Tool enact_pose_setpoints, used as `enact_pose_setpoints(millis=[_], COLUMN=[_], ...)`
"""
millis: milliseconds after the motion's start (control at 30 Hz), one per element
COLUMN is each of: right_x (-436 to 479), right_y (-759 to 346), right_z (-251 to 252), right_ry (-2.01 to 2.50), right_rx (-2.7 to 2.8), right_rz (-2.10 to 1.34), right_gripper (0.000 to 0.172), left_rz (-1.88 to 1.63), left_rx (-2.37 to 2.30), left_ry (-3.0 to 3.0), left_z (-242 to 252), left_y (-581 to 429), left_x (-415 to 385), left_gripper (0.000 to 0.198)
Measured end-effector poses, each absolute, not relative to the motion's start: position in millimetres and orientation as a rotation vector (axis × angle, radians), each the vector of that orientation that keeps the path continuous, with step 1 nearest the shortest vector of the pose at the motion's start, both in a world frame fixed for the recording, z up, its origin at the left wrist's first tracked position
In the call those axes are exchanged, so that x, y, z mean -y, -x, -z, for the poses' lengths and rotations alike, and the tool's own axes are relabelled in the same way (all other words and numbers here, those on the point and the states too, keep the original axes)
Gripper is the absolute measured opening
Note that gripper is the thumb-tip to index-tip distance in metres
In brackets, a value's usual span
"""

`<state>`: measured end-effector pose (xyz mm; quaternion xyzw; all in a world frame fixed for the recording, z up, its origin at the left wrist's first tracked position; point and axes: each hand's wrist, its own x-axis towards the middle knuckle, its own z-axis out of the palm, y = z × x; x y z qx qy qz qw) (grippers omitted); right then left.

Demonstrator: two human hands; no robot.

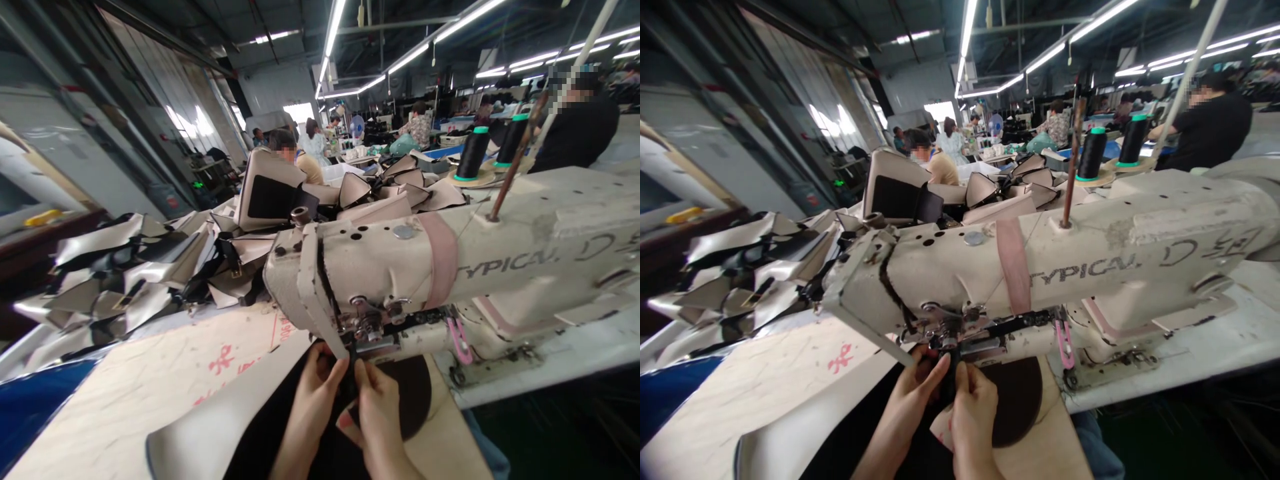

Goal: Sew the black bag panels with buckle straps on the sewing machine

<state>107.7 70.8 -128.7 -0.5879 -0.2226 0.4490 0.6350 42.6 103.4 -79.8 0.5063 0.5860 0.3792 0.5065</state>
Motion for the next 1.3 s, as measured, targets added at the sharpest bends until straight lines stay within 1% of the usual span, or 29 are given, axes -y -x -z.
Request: enact_pose_setpoints(millis=[133, 500, 767, 900, 967, 1100, 1200, 1300], right_x=[-69.8, -78.6, -80.3, -83.3, -84.2, -84.0, -83.4, -82.5], right_y=[-105.4, -102.5, -101.2, -101.4, -101.4, -102.0, -102.9, -102.9], right_z=[131.0, 129.0, 127.7, 133.1, 135.6, 134.6, 129.6, 125.8], right_ry=[1.339, 1.326, 1.327, 1.274, 1.283, 1.277, 1.256, 1.253], right_rx=[0.495, 0.387, 0.338, 0.357, 0.381, 0.37, 0.362, 0.349], right_rz=[-1.096, -1.107, -1.109, -1.13, -1.123, -1.129, -1.113, -1.093], right_gripper=[0.044, 0.044, 0.041, 0.044, 0.045, 0.046, 0.046, 0.044], left_rz=[-0.931, -0.747, -0.661, -0.629, -0.619, -0.723, -0.784, -0.808], left_rx=[-1.428, -1.452, -1.459, -1.635, -1.715, -1.668, -1.541, -1.512], left_ry=[-1.198, -1.348, -1.576, -1.874, -1.925, -1.764, -1.513, -1.369], left_z=[78.9, 90.3, 89.5, 91.0, 92.0, 96.3, 100.1, 101.2], left_y=[-41.7, -31.8, -30.6, -34.5, -35.8, -34.1, -31.8, -32.0], left_x=[-101.7, -128.9, -129.5, -125.0, -123.4, -124.8, -129.2, -131.9], left_gripper=[0.04, 0.046, 0.037, 0.029, 0.024, 0.019, 0.029, 0.038])
